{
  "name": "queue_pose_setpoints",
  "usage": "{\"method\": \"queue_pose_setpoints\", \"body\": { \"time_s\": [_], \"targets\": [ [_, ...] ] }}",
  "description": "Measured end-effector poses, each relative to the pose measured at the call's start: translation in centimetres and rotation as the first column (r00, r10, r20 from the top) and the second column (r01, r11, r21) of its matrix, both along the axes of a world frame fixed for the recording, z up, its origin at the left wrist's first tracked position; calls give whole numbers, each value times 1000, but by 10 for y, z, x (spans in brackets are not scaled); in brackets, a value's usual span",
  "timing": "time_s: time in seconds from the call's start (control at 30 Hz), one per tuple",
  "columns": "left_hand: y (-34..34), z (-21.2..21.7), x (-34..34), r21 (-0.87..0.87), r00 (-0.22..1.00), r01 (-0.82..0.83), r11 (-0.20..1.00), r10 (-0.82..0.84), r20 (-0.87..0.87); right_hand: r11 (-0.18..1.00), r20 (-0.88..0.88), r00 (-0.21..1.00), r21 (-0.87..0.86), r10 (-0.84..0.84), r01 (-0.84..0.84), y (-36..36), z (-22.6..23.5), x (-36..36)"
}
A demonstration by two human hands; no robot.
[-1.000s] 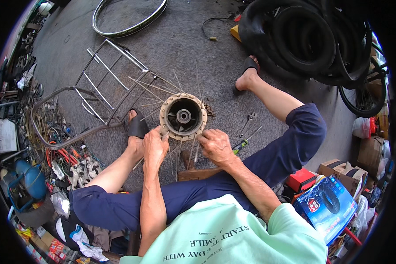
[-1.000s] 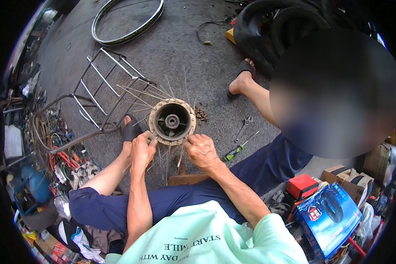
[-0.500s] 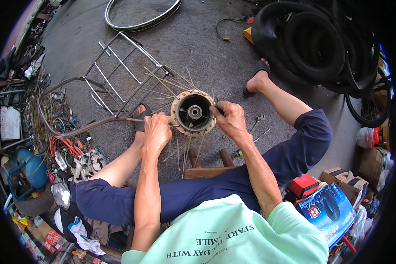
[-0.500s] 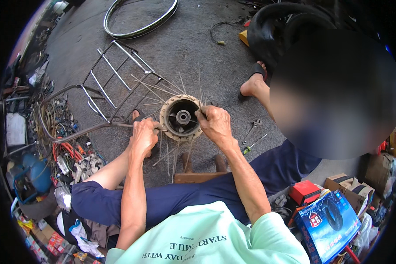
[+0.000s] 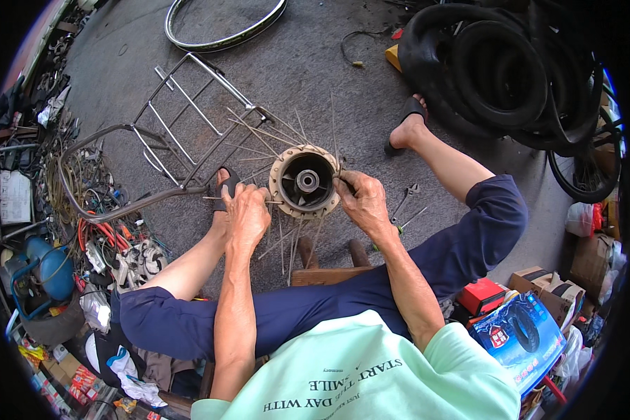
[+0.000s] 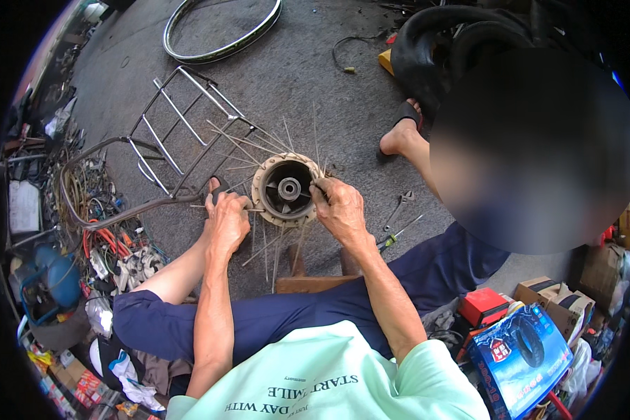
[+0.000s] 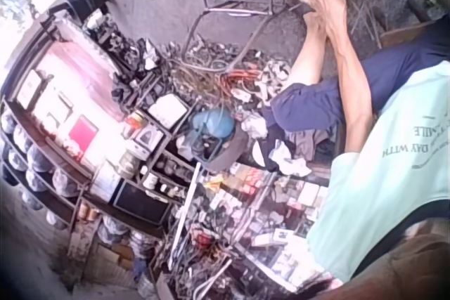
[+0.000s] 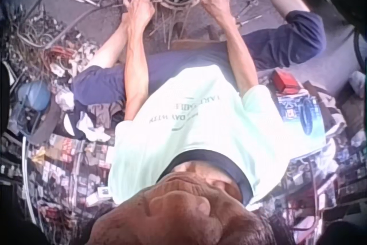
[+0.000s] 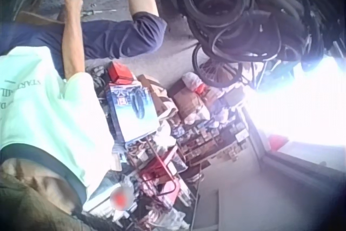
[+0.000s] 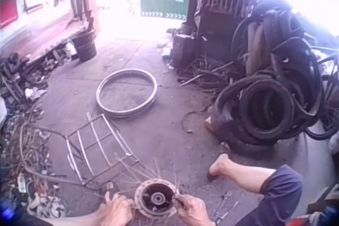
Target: The person inserts and adjusts metal spokes into a bicycle hub, arranging them radially by hand. The person repeatedly picks up spokes, places them into the hub, and repositions them to achieve an even pattern.
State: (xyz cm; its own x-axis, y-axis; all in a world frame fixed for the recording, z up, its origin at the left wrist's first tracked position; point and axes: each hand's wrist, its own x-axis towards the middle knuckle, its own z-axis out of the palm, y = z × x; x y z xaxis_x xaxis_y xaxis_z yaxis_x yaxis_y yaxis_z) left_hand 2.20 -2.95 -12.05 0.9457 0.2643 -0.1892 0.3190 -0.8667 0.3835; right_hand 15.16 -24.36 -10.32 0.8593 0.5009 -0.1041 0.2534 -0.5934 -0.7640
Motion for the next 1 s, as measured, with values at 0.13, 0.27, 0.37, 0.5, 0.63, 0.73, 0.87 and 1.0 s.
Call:
{"method": "queue_pose_setpoints", "body": {
  "time_s": [0.13, 0.27, 0.37, 0.5, 0.63, 0.73, 0.87, 1.0],
  "targets": [
    [0, -6, -1, -22, 996, -38, 999, 36, -84, 992, 108, 989, -67, -104, 111, 3, -12, 1],
    [4, -3, -3, -77, 998, -45, 996, 42, -36, 995, -16, 999, -95, -39, 37, -2, -14, 7],
    [4, 6, -6, -92, 999, -32, 995, 32, 9, 994, -9, 996, -63, 86, -86, -5, 3, 0],
    [-3, 25, -2, -106, 998, -55, 993, 52, -29, 982, 121, 974, -23, 190, -189, -7, 8, -13],
    [-8, 27, -4, -151, 979, -165, 975, 143, -147, 912, 235, 882, -155, 408, -381, 2, 6, -31],
    [-4, 18, -8, -149, 970, -201, 968, 175, -171, 903, 206, 879, -112, 430, -416, 2, 6, -29],
    [13, -22, -16, -427, 942, -334, 840, 303, -142, 912, -31, 912, 15, 410, -409, 2, 14, -27],
    [17, -42, -3, -716, 848, -469, 518, 491, -200, 955, -145, 944, 71, 297, -289, -3, 13, -18]
  ]
}}
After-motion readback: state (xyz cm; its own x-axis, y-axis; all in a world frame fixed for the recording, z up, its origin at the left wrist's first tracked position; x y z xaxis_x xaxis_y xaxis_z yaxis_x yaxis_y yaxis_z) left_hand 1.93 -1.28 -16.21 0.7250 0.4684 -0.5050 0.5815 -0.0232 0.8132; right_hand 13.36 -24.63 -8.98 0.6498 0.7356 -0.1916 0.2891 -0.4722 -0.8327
